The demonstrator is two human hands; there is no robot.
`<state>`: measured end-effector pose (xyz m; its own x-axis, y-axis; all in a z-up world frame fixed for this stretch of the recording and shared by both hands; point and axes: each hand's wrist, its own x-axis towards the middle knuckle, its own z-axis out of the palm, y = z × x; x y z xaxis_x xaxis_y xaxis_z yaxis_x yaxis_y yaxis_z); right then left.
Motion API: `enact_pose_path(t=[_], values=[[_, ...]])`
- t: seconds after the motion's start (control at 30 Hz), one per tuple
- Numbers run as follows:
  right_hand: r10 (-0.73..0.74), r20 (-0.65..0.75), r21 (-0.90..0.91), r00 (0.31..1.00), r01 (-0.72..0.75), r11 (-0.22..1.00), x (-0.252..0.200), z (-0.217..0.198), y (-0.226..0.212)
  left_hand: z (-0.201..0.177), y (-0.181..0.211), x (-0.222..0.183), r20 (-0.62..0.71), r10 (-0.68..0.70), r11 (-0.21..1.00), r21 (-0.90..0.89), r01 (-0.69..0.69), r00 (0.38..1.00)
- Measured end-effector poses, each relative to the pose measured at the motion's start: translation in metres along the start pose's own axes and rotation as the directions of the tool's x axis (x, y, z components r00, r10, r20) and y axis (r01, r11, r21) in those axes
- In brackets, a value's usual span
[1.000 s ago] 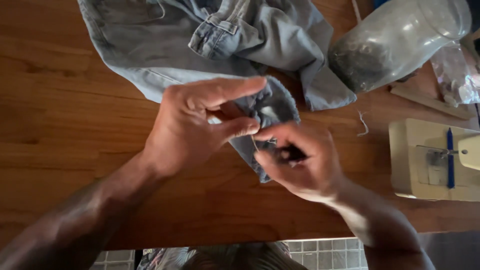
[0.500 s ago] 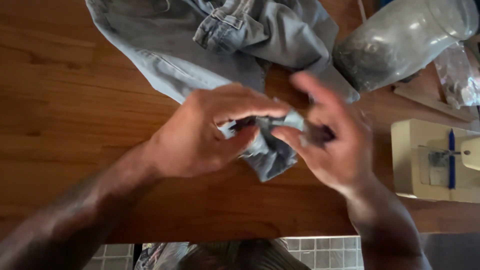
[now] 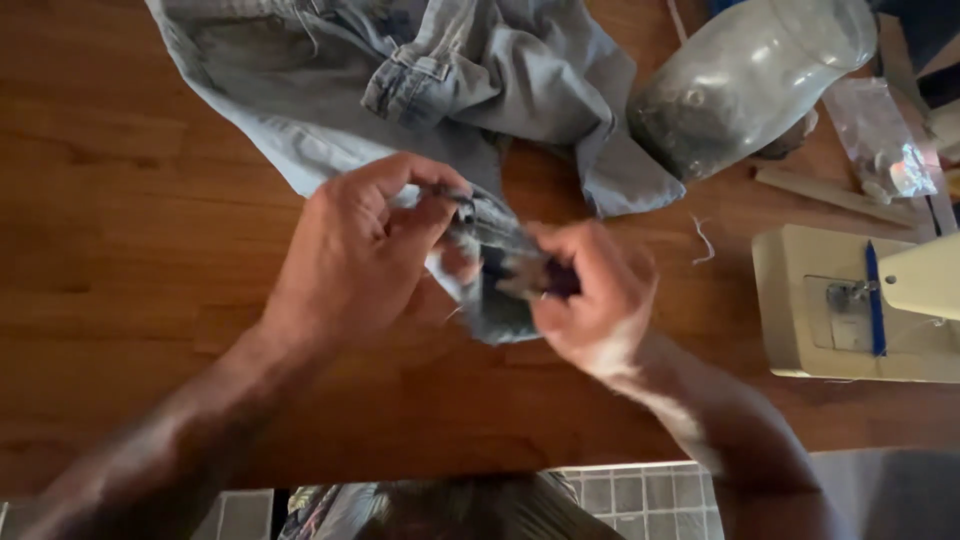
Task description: Using a seam ripper to remove stitches from a pair of denim jeans
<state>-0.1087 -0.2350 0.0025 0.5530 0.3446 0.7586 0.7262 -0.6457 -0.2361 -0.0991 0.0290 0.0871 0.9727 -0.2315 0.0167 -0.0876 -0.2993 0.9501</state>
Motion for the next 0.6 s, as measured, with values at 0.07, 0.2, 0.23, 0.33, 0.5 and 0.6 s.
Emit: enact_pose_path(t=[0.07,0.2,0.23,0.33,0.5,0.6], values=[[-0.025,-0.019,-0.005,1.000,0.025,1.000,0.006,-0.002,-0.015,0.009,-0.006,0.002,-0.033,0.049,0.992,-0.113,-0.053,0.998],[-0.043,-0.045,0.039,0.998,0.045,0.998,0.015,-0.006,-0.031,0.022,-0.009,0.012,-0.188,0.285,0.923,-0.211,-0.322,0.940],[-0.046,-0.054,0.035,0.998,0.048,0.998,0.017,-0.007,-0.026,0.019,-0.006,0.015,-0.186,0.293,0.921,-0.206,-0.329,0.938],[-0.063,-0.094,-0.070,0.994,0.057,0.996,0.023,-0.011,-0.014,0.018,-0.002,0.024,-0.090,0.297,0.875,-0.373,-0.309,0.951],[0.011,0.015,0.044,1.000,-0.012,0.999,0.018,-0.019,0.010,0.036,-0.031,0.043,-0.095,0.343,0.804,-0.484,-0.345,0.934],[0.536,0.217,0.227,0.816,-0.576,0.785,0.041,-0.032,-0.028,0.036,-0.040,0.037,-0.163,0.348,0.834,-0.396,-0.385,0.923]])
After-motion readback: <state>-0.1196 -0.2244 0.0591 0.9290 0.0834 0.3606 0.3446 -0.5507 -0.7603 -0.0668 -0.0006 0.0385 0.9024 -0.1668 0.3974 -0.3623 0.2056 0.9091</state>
